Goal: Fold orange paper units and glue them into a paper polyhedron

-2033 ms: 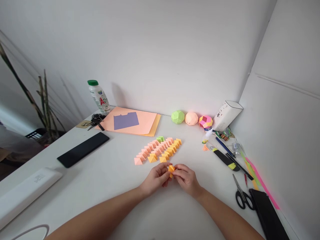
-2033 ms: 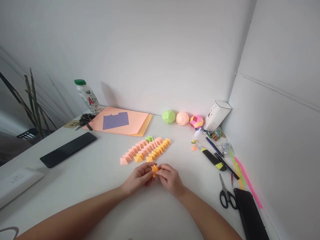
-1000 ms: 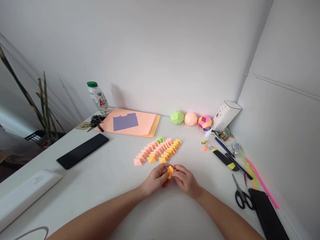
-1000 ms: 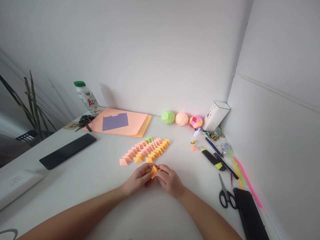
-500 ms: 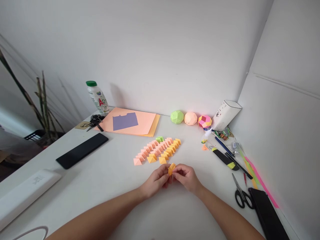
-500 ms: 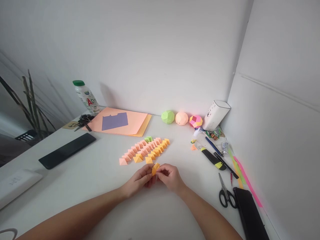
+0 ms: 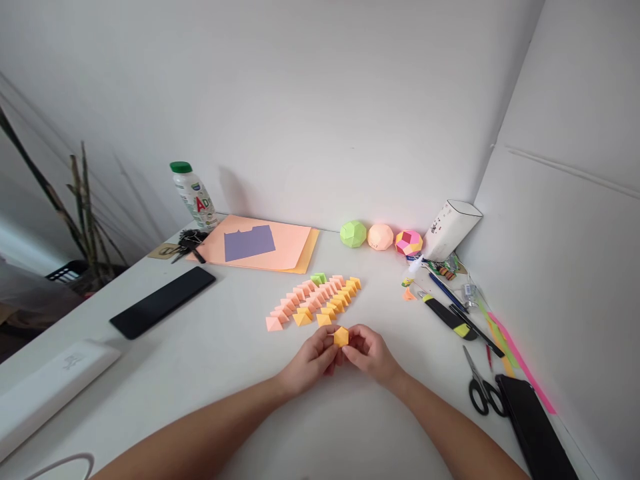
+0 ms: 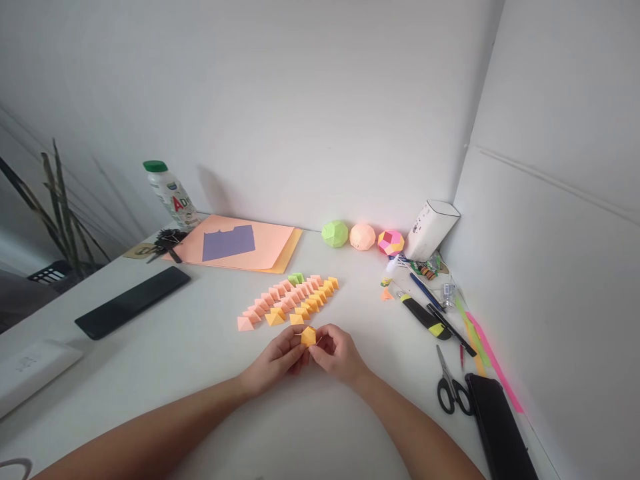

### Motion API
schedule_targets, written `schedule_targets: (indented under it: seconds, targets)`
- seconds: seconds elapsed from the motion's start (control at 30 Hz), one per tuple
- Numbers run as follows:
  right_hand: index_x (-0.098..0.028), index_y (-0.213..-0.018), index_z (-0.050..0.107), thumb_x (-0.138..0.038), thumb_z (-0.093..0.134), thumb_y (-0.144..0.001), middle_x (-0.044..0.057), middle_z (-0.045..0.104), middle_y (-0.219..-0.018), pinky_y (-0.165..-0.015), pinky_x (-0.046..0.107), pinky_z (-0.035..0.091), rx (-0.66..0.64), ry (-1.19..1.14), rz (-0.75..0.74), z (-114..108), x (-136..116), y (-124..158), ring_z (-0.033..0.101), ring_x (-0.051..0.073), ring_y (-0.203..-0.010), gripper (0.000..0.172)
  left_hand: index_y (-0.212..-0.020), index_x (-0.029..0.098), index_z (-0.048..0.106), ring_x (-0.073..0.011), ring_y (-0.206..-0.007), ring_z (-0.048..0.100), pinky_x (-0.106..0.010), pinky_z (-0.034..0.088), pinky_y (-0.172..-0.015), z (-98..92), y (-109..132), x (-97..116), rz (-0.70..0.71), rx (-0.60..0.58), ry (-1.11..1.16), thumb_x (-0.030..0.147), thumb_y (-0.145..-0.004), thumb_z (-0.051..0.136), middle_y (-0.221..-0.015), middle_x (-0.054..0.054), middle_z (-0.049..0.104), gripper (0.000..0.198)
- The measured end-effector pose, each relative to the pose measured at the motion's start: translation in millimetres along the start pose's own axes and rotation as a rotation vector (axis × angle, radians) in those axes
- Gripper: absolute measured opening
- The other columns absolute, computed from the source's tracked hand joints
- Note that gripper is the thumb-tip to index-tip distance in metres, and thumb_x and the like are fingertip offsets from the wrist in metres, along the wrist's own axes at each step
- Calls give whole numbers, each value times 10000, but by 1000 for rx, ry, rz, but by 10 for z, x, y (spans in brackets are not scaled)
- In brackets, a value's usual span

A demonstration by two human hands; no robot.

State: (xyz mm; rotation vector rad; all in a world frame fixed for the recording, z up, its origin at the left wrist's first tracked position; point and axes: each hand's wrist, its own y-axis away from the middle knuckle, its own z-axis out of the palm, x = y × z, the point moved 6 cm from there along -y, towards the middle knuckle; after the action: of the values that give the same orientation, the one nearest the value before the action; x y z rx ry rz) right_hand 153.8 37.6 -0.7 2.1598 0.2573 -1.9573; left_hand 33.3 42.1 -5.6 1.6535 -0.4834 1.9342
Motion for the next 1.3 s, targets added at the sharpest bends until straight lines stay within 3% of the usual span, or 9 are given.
schedule_targets:
  seconds: [0.2, 0.33, 0.47, 0.7, 0.87, 1.03, 1.17, 1.3]
  targets:
    - [-192, -725, 524, -185, 526, -778, 10, 604, -744, -569, 257, 448, -20, 149, -35, 26, -32, 0, 569, 138, -633, 54, -1121, 199, 415, -109, -569, 444, -248, 380, -554, 16, 18, -28, 72, -2, -154, 325, -884, 411, -665, 31, 493, 268]
    - [-187, -622, 486, -111, 534, -684, 3, 585, -703, -504, 236, 405, 10, 259, -67, 20, -46, -6, 529, 124, -577, 110, -1122, 205, 431, -112, -585, 432, -245, 375, -567, 41, 38, -14, 122, -22, -266, 265, -868, 415, -641, 41, 480, 261]
    - [-177, -595, 496, -84, 526, -634, 2, 567, -699, -489, 226, 380, 20, 333, -115, 7, -42, -19, 492, 111, -558, 105, -1113, 196, 433, -100, -552, 399, -238, 356, -549, 54, 38, 3, 88, -36, -249, 240, -853, 428, -612, 55, 463, 265]
    - [-167, -681, 548, -94, 524, -670, -1, 540, -713, -497, 223, 380, -39, 239, -73, -37, -40, -25, 484, 107, -566, 77, -1078, 178, 450, -97, -527, 415, -237, 347, -527, 43, 32, 30, -24, -10, -115, 289, -838, 460, -595, 51, 480, 264]
    - [-182, -652, 503, -128, 530, -703, -22, 469, -654, -479, 223, 374, -13, 194, -41, -27, -29, -4, 459, 105, -543, 79, -1070, 198, 464, -111, -535, 476, -243, 368, -531, 22, 23, 21, -26, 50, -86, 322, -813, 510, -568, 70, 455, 289]
    - [-182, -642, 515, -144, 554, -691, 0, 521, -690, -511, 243, 397, -11, 221, -82, -12, -78, -1, 489, 125, -582, 73, -1057, 180, 471, -107, -548, 479, -248, 376, -547, 25, 30, 24, -1, 31, -93, 349, -837, 486, -582, 56, 482, 278]
    - [-179, -743, 550, -200, 544, -751, 2, 555, -691, -571, 268, 434, -42, 88, -29, -25, -99, 1, 540, 141, -615, 22, -1067, 175, 470, -85, -503, 407, -227, 331, -501, 8, 28, 41, -23, 30, -63, 376, -831, 491, -571, 71, 439, 311]
    - [-189, -887, 547, -326, 562, -801, -14, 570, -686, -577, 273, 455, -31, -54, 51, -44, -41, -4, 568, 139, -604, 163, -1128, 171, 453, -71, -474, 309, -218, 281, -485, -30, 14, 22, -42, 78, -109, 357, -798, 543, -538, 97, 371, 389]
